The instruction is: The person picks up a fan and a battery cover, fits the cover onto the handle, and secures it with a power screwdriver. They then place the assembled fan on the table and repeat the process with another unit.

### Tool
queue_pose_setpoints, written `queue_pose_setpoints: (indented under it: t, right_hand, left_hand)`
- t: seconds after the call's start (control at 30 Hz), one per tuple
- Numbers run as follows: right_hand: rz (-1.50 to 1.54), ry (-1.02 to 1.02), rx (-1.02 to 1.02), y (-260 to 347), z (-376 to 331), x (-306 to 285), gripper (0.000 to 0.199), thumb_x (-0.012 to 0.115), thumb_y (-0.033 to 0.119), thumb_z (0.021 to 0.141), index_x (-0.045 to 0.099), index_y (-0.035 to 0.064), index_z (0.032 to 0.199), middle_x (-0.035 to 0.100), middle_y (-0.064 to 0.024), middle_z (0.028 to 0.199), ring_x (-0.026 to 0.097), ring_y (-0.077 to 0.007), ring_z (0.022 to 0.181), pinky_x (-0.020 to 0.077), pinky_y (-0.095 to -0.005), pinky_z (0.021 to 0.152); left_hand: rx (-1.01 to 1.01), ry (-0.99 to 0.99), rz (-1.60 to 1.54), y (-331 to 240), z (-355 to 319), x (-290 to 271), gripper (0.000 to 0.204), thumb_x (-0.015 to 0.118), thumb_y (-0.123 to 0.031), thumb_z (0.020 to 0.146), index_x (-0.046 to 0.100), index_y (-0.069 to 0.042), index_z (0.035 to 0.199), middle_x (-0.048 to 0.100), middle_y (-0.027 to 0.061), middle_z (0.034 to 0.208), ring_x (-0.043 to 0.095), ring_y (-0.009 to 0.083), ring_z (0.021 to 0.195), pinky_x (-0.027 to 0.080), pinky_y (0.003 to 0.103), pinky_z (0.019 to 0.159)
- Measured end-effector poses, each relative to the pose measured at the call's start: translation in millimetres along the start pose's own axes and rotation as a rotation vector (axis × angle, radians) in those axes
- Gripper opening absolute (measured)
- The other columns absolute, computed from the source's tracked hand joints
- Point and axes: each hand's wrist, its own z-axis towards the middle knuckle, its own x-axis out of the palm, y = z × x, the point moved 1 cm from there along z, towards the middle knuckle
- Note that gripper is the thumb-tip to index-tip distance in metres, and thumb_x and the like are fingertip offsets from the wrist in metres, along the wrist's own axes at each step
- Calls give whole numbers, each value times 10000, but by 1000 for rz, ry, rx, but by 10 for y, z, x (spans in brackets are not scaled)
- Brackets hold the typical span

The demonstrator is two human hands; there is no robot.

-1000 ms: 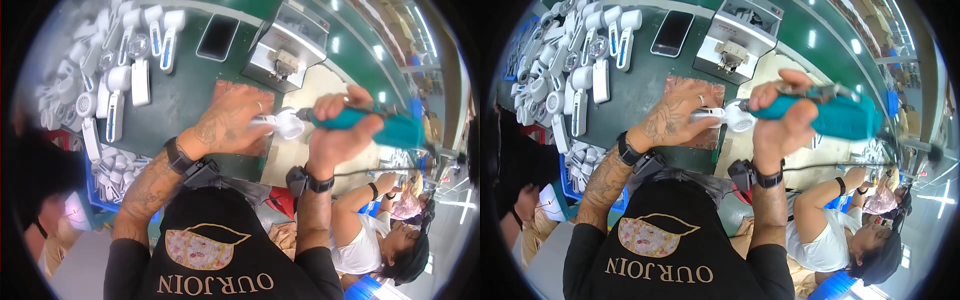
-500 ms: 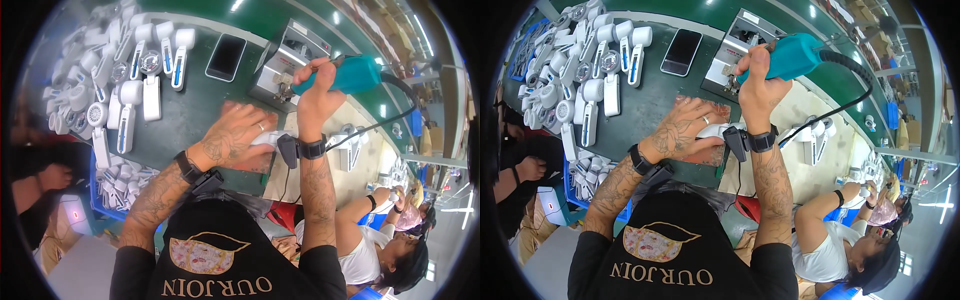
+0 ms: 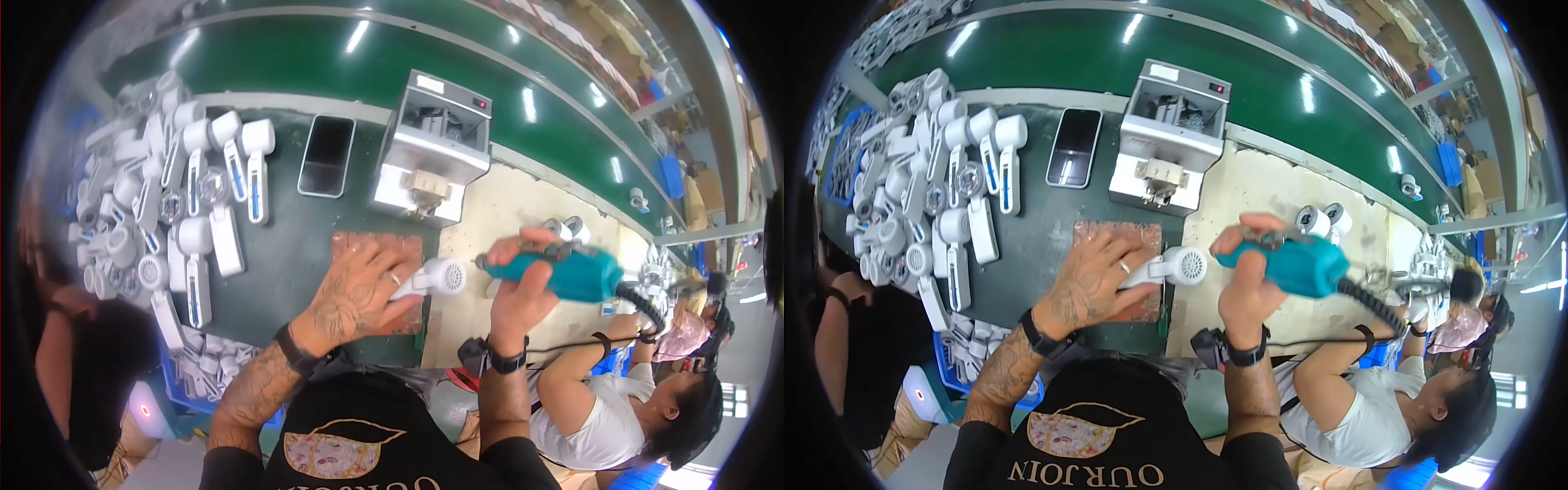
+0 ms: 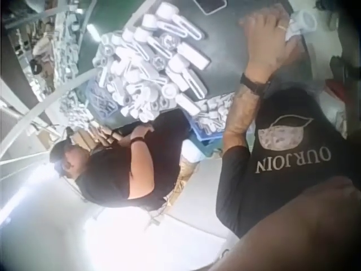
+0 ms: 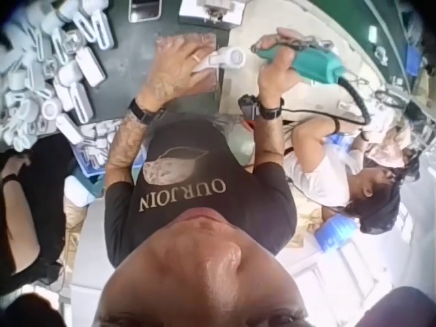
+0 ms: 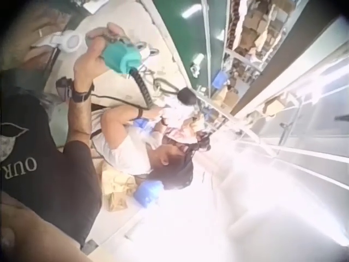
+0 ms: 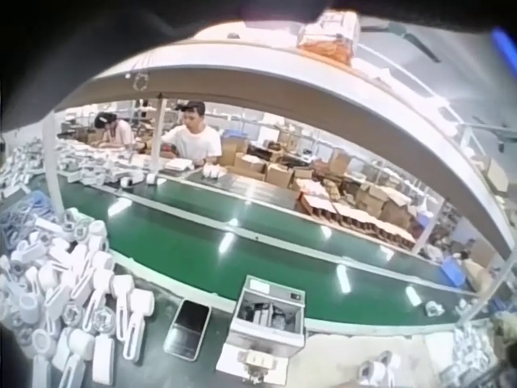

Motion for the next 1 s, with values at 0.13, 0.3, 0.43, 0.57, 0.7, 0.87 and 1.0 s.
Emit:
queue_pose_setpoints:
  t: [0.13,0.3,0.43,0.57,0.7,0.87,1.0]
  right_hand:
    - [-64,-120,3,-79,-154,-301,671,661,570,929,507,-33,1179,548,-81,789,566,-204,721,485,-337,657]
    - [-90,-244,-36,-56,-228,-604,703,688,520,926,472,-43,1287,573,-98,856,578,-228,792,491,-344,718]
    - [-195,-279,-24,-47,-238,-743,755,712,502,911,442,-47,1353,595,-106,931,582,-238,878,500,-352,778]
    - [-228,-263,20,-70,-287,-933,781,716,520,897,439,-47,1358,610,-110,958,581,-237,918,501,-349,777]
    - [-215,-139,16,-68,-239,-1024,760,684,530,914,444,-46,1349,610,-127,967,580,-243,923,489,-350,779]
    - [-316,-43,62,-20,-217,-961,708,648,524,939,471,-32,1339,612,-129,1009,570,-233,944,470,-359,840]
    - [-368,-73,43,4,-202,-780,741,642,524,949,448,-61,1359,631,-142,1052,588,-226,948,492,-342,835]
  left_hand:
    - [-40,58,59,-208,124,81,435,775,-278,805,633,-56,1150,615,105,1069,591,308,990,531,408,777]
    - [-133,164,138,-371,561,381,446,722,-259,855,584,-22,1207,588,113,1120,578,307,1012,530,416,797]
    - [-196,243,167,-488,776,608,422,686,-262,891,585,-16,1217,574,110,1178,564,287,1034,516,409,835]
    - [-20,97,131,-522,778,327,376,683,-300,891,638,-36,1154,604,116,1140,582,280,1043,489,365,823]
    - [-32,-87,-168,-106,857,-211,300,788,-204,807,704,-53,1052,676,95,1112,629,261,945,494,371,808]
    - [-176,-428,-129,499,1241,-663,201,645,-89,896,684,3,1070,684,134,1093,641,244,963,498,348,865]
    - [-69,-266,61,774,1611,-535,392,741,-241,892,662,-80,1241,597,115,1372,532,326,1272,424,407,1064]
